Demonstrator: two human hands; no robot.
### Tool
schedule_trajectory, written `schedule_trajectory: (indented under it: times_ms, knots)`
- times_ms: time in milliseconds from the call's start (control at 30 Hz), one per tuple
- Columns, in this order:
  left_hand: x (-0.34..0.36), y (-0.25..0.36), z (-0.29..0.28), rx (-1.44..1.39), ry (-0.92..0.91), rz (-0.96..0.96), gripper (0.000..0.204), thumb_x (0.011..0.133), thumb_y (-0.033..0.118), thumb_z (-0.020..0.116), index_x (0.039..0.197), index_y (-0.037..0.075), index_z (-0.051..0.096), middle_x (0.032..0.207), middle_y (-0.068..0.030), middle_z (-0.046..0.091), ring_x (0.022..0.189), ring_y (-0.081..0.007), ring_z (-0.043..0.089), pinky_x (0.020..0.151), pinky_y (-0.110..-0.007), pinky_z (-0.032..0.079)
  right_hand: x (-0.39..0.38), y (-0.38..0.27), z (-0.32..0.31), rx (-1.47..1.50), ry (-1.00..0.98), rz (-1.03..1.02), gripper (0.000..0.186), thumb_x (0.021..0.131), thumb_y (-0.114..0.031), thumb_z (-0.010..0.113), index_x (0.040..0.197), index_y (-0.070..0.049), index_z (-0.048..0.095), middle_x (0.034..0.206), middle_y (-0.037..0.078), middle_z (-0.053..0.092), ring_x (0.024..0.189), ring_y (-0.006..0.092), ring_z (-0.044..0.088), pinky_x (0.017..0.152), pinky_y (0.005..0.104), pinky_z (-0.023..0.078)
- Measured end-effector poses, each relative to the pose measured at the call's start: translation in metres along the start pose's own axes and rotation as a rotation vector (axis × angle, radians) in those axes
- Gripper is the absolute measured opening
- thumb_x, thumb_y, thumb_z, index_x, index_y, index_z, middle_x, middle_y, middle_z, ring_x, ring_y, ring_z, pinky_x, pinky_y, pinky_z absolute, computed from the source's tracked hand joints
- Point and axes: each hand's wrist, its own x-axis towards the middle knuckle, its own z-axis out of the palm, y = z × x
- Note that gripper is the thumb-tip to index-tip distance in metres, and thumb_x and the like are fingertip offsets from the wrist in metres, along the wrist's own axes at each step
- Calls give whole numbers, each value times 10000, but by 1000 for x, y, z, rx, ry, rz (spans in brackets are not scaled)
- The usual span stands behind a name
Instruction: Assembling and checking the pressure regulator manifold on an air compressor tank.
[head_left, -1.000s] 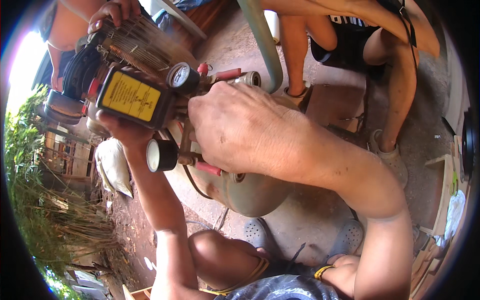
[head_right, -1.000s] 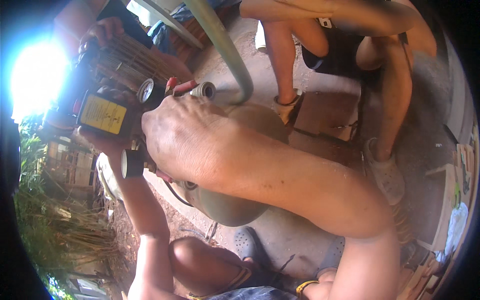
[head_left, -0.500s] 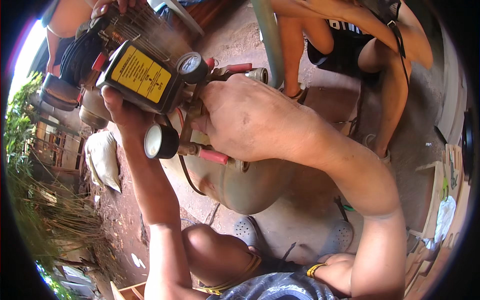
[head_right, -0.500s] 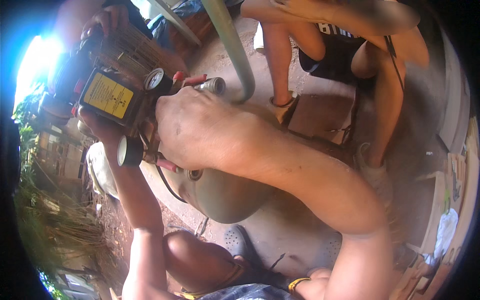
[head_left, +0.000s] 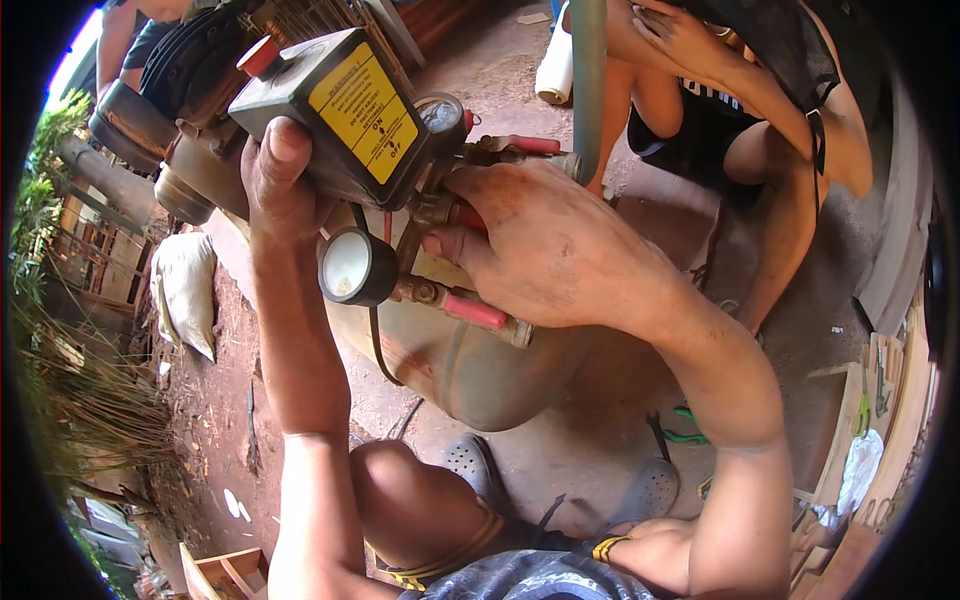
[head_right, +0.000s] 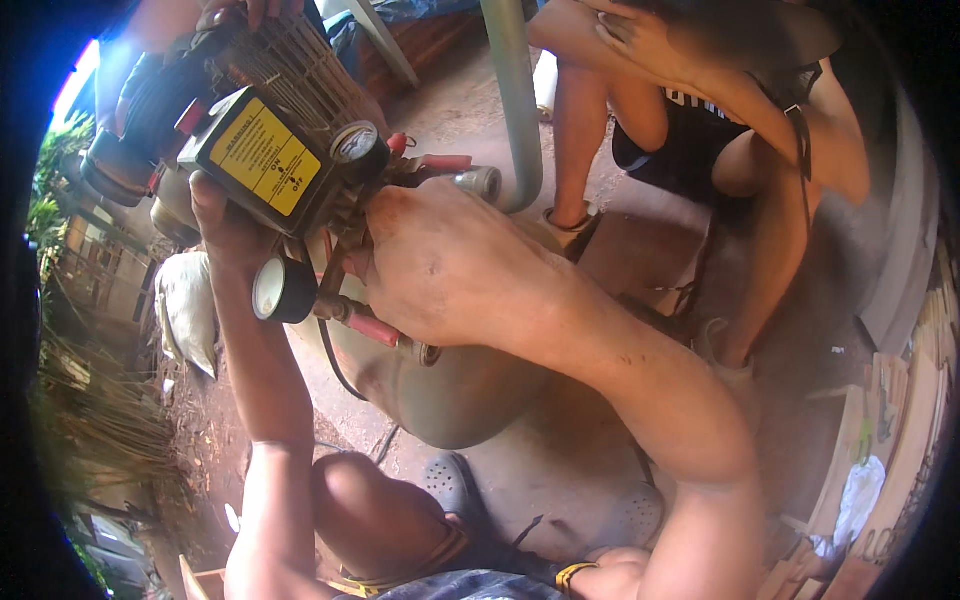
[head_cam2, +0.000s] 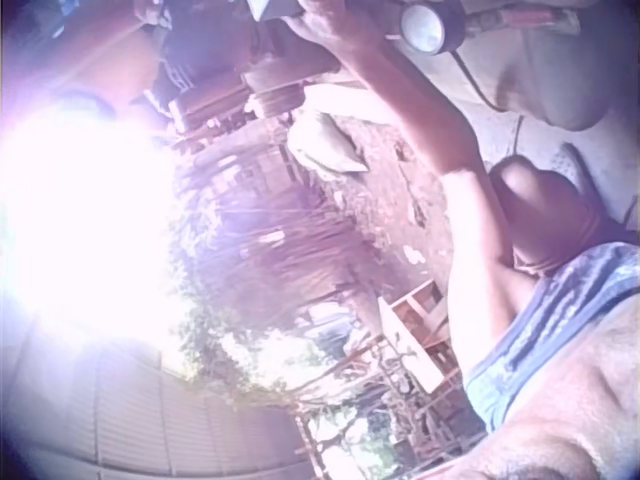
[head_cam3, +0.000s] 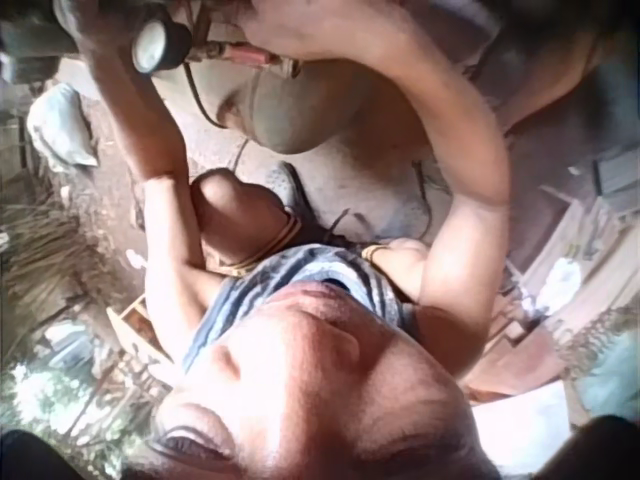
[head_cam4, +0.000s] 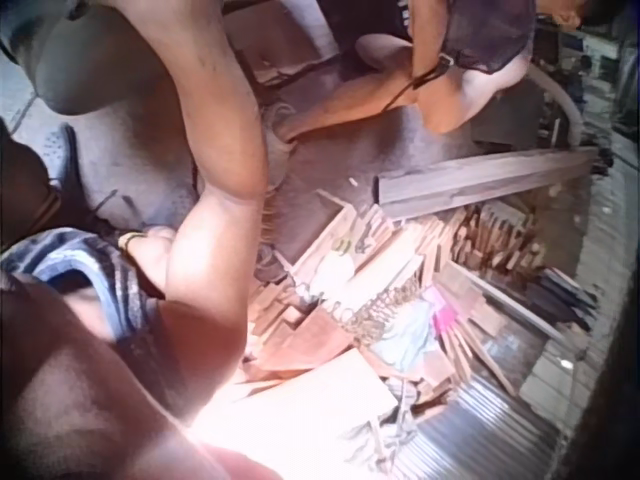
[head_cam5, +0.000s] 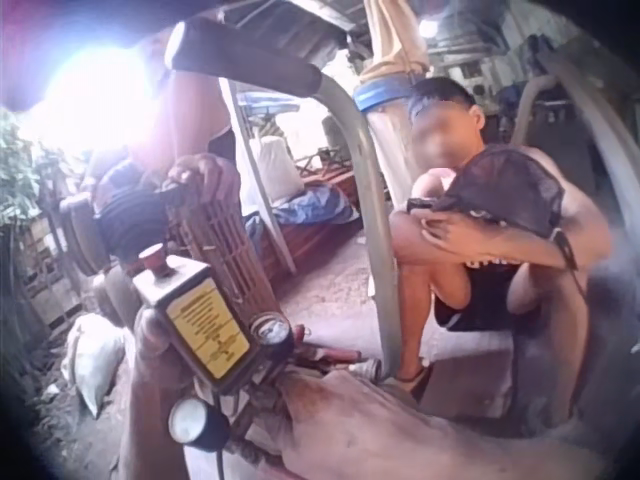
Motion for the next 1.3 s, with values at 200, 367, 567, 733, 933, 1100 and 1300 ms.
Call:
schedule_trajectory:
  times_ms: [200, 367, 567, 733, 933, 1100, 1300]
  knots:
    - [-1, 0, 10, 106, -71, -32, 925, 838, 670, 748, 1412, -19, 521, 1239, -173, 672, 1088, -289, 699, 946, -449, 593, -2, 3, -2, -42, -46, -5, 311, 957, -260, 650, 1132, -2, 647, 998, 246, 693, 984, 471, 652, 867, 540, 512]
    - [-1, -1, 20, 101, -84, -38, 914, 848, 658, 747, 1409, -29, 525, 1235, -177, 683, 1079, -286, 713, 937, -441, 605, -5, 8, 0, -60, -12, -13, 333, 958, -274, 650, 1154, -5, 653, 992, 246, 696, 973, 466, 654, 863, 538, 515]
    - [4, -3, 35, 111, -87, -27, 929, 862, 665, 726, 1428, -40, 512, 1225, -189, 690, 1063, -301, 722, 924, -437, 612, -10, 9, -4, -164, -62, 5, 334, 963, -279, 644, 1156, -7, 658, 1011, 241, 695, 981, 465, 651, 892, 536, 507]
    - [5, -2, 38, 155, -123, -49, 935, 862, 670, 721, 1432, -40, 509, 1229, -193, 687, 1066, -306, 720, 925, -441, 610, -11, 10, -1, -42, 28, -87, 315, 963, -266, 642, 1133, -2, 660, 969, 236, 687, 953, 467, 649, 878, 541, 505]
    - [3, -3, 33, 125, -97, -39, 941, 862, 677, 716, 1436, -39, 505, 1233, -197, 684, 1070, -311, 718, 926, -446, 608, -14, 12, -1, -97, 26, -110, 330, 953, -274, 653, 1140, -3, 661, 949, 236, 684, 936, 469, 649, 854, 545, 510]
    - [1, -8, 24, 70, -61, -21, 947, 861, 682, 711, 1439, -38, 501, 1237, -201, 682, 1073, -316, 716, 926, -450, 607, -10, 9, -7, -3, -29, 45, 361, 954, -292, 656, 1149, 12, 655, 970, 240, 687, 952, 472, 646, 859, 539, 504]
    - [1, -15, 10, -30, -6, 2, 954, 861, 689, 706, 1443, -38, 497, 1241, -205, 678, 1076, -321, 714, 927, -454, 605, -11, 10, -5, -65, 16, -45, 394, 957, -317, 659, 1171, 14, 651, 1014, 248, 686, 1003, 478, 636, 889, 536, 491]
